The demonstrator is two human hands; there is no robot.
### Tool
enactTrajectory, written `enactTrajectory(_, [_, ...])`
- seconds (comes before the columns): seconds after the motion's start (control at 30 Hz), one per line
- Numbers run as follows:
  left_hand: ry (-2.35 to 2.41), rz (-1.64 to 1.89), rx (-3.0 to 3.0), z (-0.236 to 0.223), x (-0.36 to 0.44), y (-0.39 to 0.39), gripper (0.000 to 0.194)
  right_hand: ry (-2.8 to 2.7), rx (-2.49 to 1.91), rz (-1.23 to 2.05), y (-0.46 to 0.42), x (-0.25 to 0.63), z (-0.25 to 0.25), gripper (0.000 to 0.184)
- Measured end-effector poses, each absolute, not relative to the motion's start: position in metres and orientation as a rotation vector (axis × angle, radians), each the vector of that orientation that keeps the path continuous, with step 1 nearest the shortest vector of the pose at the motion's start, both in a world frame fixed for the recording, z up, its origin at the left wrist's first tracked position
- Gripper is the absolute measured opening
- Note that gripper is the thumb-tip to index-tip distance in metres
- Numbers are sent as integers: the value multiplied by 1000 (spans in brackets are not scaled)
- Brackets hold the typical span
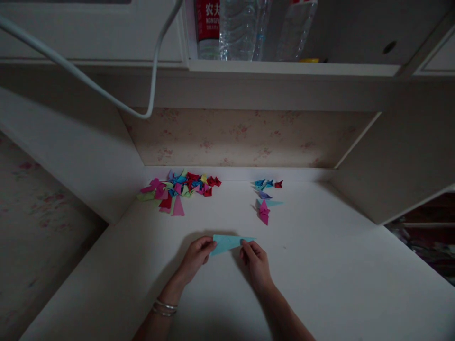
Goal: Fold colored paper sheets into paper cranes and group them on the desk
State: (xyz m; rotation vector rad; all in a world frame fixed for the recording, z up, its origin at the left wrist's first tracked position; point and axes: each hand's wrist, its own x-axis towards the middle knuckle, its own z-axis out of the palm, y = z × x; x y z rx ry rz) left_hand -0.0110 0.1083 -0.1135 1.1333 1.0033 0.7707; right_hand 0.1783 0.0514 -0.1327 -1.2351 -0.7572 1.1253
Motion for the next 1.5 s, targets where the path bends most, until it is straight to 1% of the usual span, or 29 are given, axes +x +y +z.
enactTrajectory(0.47, [1009,642,1207,-105,-11,110,35,-855,-1239,1157,40,191,-128,41])
enactTrajectory(0.7, [1140,680,1158,-99,1,128,38,-992,-1556,896,6,256,-126,40])
enactTrajectory(0.87, [1148,794,1247,-87,23,155,41,-915,-1616,795,-2,275,-130,41])
enactTrajectory(1.0, [1140,836,1317,-66,58,178,42,-977,-1620,790,7,267,-128,43])
enactTrajectory(1.13, [1131,804,1556,-50,116,186,38,-1049,-1682,754,13,264,-125,45])
enactTrajectory(1.17, [1112,805,1661,-49,133,184,35,-1063,-1689,748,13,264,-124,45])
enactTrajectory(1.33, [1022,729,1830,-57,213,161,23,-1092,-1683,702,12,264,-121,43])
enactTrajectory(1.5, [1056,641,2021,-61,255,140,18,-1104,-1685,690,12,264,-122,44])
